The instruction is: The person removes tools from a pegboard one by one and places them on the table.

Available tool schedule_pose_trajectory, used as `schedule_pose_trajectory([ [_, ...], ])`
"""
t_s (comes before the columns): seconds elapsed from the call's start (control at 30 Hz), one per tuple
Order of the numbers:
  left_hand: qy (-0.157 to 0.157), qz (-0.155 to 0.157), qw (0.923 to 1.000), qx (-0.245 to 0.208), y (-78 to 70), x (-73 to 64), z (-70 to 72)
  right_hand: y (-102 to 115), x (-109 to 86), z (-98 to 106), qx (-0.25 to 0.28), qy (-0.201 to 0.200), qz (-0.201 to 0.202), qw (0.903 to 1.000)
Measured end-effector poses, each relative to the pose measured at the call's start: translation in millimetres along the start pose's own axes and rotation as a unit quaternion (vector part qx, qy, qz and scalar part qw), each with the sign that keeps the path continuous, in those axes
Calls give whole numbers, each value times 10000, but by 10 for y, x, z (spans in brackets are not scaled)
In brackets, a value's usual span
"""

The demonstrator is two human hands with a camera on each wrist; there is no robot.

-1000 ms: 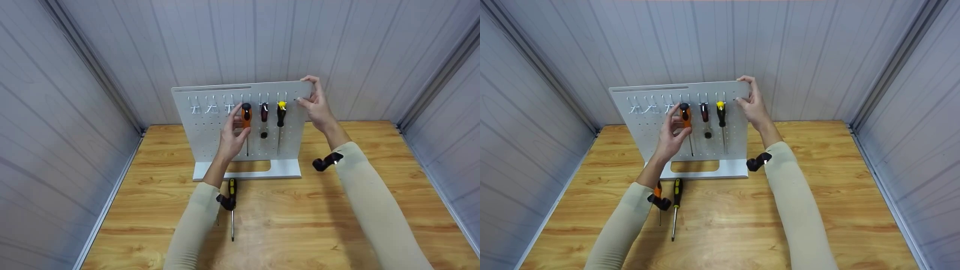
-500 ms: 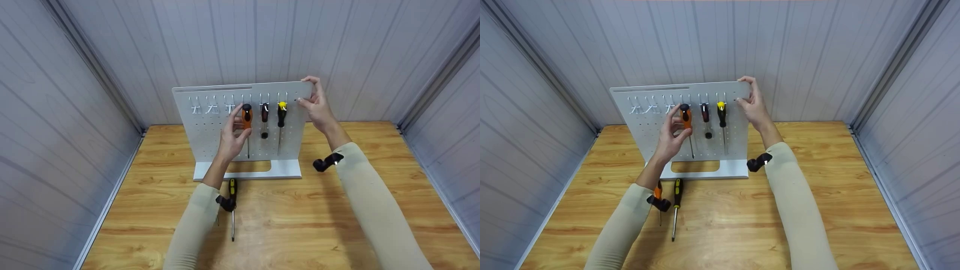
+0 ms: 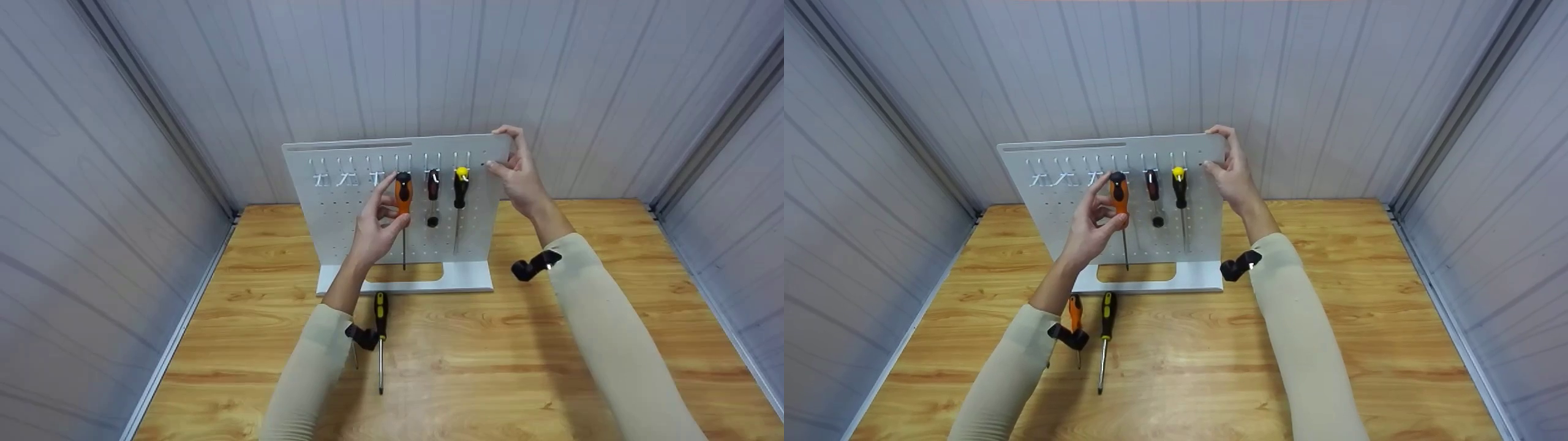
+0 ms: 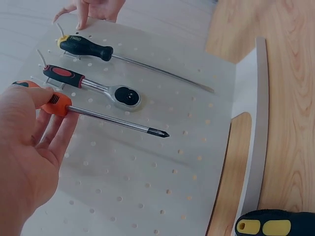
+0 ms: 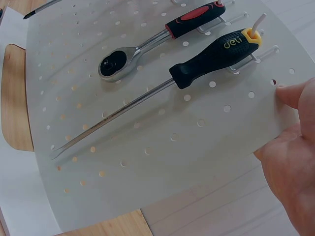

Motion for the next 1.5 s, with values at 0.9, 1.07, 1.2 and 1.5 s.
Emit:
schedule_pose_trajectory([
  [0.9, 429, -94, 9988, -225, -164, -39, 126, -12, 26, -20, 68, 14, 29, 10000],
  [1.07, 428, -134, 9987, -242, -209, -46, 167, -13, 46, -36, 92, -22, 115, 9999],
  [1.2, 441, -61, 9987, -234, -248, -46, 208, -12, 46, -38, 99, -31, 103, 9999],
  [1.5, 473, -35, 9985, -281, -310, -87, 265, -20, 52, -45, 102, -13, 70, 9999],
])
Point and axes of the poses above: each hand's wrist, its own x-axis towards the middle knuckle, its own z-axis out of the back of the hand, y = z × x, the point moved 2 cm from there along x, towards the middle knuckle, and after that the axes turned 10 degrees about x, right-handed, at the moved point
